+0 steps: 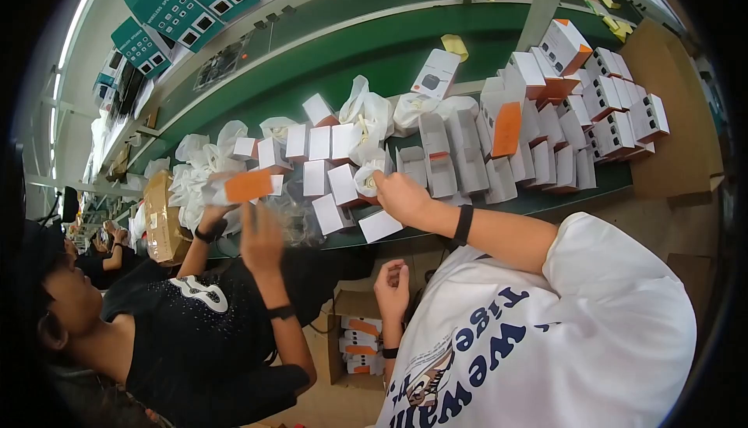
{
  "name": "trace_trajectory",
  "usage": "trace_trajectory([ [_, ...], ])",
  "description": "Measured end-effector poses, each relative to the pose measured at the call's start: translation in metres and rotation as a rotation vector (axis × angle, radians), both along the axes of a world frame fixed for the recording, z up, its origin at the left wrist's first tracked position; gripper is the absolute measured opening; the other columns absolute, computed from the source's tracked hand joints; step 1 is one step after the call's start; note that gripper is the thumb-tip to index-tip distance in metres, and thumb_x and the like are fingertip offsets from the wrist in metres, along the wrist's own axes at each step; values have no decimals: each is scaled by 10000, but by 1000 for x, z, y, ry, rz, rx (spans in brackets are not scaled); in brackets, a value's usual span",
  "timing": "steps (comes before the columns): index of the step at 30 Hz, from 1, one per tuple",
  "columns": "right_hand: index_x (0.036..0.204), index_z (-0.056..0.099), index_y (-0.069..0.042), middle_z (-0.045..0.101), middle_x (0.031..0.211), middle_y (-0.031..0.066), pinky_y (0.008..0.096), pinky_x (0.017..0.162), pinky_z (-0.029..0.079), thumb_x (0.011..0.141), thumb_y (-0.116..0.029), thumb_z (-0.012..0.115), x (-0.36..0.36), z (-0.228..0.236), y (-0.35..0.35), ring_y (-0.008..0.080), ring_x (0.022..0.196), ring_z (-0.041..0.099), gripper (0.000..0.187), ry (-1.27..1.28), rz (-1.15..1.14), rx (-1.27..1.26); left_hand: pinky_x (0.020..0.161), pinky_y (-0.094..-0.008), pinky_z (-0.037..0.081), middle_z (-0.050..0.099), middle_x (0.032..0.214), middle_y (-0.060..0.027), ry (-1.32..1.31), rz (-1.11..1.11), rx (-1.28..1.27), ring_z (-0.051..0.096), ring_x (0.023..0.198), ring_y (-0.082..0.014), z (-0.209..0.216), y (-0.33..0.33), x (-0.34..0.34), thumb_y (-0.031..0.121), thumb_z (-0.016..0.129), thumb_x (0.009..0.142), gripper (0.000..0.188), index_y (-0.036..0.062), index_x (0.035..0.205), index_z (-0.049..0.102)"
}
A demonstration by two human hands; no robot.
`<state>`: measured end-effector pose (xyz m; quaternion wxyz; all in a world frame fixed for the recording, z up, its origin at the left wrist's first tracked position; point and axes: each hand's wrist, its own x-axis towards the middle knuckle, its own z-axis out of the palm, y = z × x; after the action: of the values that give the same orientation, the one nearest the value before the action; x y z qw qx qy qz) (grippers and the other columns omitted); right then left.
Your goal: The recorder is seen organizing small white boxes into a larger shipping carton on an assembly line.
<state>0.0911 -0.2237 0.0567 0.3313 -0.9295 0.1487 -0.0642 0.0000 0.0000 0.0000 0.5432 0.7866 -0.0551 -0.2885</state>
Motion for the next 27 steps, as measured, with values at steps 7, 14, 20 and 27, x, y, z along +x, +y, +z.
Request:
trace_trajectory([
  [7, 817, 556, -26, 655, 702, 140, 421, 588, 530, 783, -54, 701, -39, 110, -34, 356, 658, 670, 152, -270, 178, 66, 914, -362, 531, 590, 1343, -142, -347, 115, -250, 597, 1188, -242, 50, -22, 45, 72, 823, 822, 566, -6, 1318, 560],
  [14, 812, 603, -65, 633, 684, 44, 338, 571, 509, 762, -32, 731, -92, 192, -60, 251, 616, 651, 141, -331, 547, 209, 1126, -418, 406, 395, 1552, -172, -106, -221, -673, 474, 1381, -291, 142, -37, 88, 373, 1017, 544, 1350, 5, 1578, 230],
  [20, 1093, 543, -26, 697, 999, 61, 281, 764, 564, 962, -90, 678, -93, 156, -45, 103, 833, 672, 199, -260, 209, 848, 1119, -407, 409, 435, 1508, -160, -4, 122, -752, 509, 1332, -260, 95, 9, 53, 456, 968, 650, 1291, -39, 1575, 216],
  [27, 987, 740, -25, 732, 974, 203, 497, 844, 539, 891, -466, 687, -123, -27, -62, 422, 965, 690, 455, 601, 581, -31, 1151, -414, 351, 371, 1548, -161, -192, 493, -484, 411, 1403, -286, 87, 73, -1, 214, 813, 812, 1015, -6, 1593, 203],
])
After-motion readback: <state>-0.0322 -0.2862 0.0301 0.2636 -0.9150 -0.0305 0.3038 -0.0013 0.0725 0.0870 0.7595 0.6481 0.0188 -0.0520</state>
